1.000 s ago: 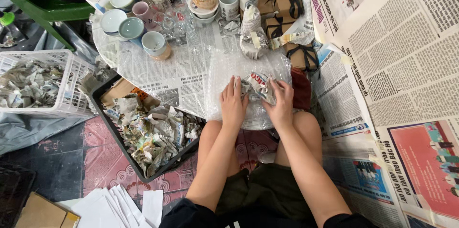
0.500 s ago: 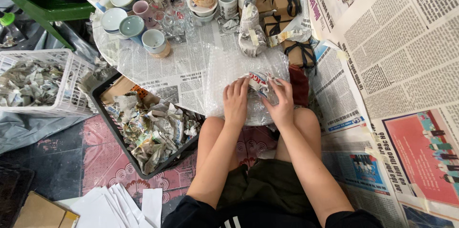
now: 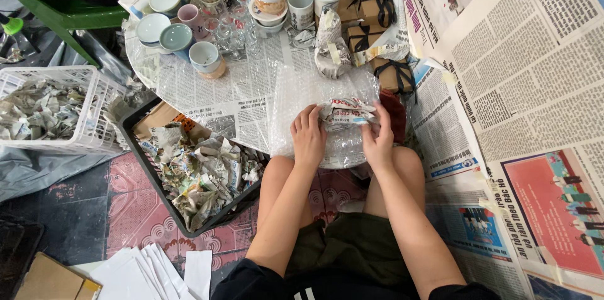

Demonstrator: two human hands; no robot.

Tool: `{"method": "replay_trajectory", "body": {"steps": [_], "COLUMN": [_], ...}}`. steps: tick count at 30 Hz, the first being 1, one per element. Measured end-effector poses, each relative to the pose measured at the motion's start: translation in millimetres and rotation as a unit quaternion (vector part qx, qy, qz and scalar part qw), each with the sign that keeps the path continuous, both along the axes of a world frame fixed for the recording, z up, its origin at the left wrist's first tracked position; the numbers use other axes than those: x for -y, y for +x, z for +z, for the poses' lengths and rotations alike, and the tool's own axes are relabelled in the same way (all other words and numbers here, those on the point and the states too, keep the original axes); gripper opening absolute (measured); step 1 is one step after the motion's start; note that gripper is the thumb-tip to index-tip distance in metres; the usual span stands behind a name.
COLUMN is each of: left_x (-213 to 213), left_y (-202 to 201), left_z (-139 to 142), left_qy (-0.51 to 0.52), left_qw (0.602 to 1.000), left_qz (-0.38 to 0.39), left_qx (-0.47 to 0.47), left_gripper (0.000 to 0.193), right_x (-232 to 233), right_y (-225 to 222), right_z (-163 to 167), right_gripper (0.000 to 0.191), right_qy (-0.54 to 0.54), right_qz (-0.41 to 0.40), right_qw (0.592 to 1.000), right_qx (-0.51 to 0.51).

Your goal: The person unwraps a black ceramic dish from newspaper, wipes it with a red cloth, and sets it aside. Then the person unwraps a small white bowl, wipes it with the same cloth, and places it on the table. The person handles each item individually and discards the newspaper into a nearby bin.

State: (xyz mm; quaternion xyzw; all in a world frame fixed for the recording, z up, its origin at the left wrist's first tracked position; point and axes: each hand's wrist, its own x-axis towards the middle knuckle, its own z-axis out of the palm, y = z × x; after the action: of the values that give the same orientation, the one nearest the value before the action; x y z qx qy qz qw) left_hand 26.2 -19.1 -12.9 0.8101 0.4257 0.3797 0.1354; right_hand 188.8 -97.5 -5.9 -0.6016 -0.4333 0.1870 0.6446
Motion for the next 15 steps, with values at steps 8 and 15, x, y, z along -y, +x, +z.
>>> {"method": "replay_trajectory", "body": {"steps": [8,15], "left_x": [-5.0,-13.3], "left_y": [-9.9,-14.0], "left_z": [4.5,-3.3], "left_qy": [-0.064,-0.119], "left_qw": [0.993,0.982], "left_qz": [0.021,0.035], "left_qx": [0.095,0.140], "left_gripper": [0.036,0.024], "right_x": [-7.1,-10.9], "right_y": [0.3,5.8], "right_z": [5.0,3.3], "right_gripper": [0.025,0.022], "right_qy": [0.002,-0.018], "right_qz": [-0.018,-0.040], "right_qw": [1.000,0.991], "right_qx": [0.012,-0.130]}}
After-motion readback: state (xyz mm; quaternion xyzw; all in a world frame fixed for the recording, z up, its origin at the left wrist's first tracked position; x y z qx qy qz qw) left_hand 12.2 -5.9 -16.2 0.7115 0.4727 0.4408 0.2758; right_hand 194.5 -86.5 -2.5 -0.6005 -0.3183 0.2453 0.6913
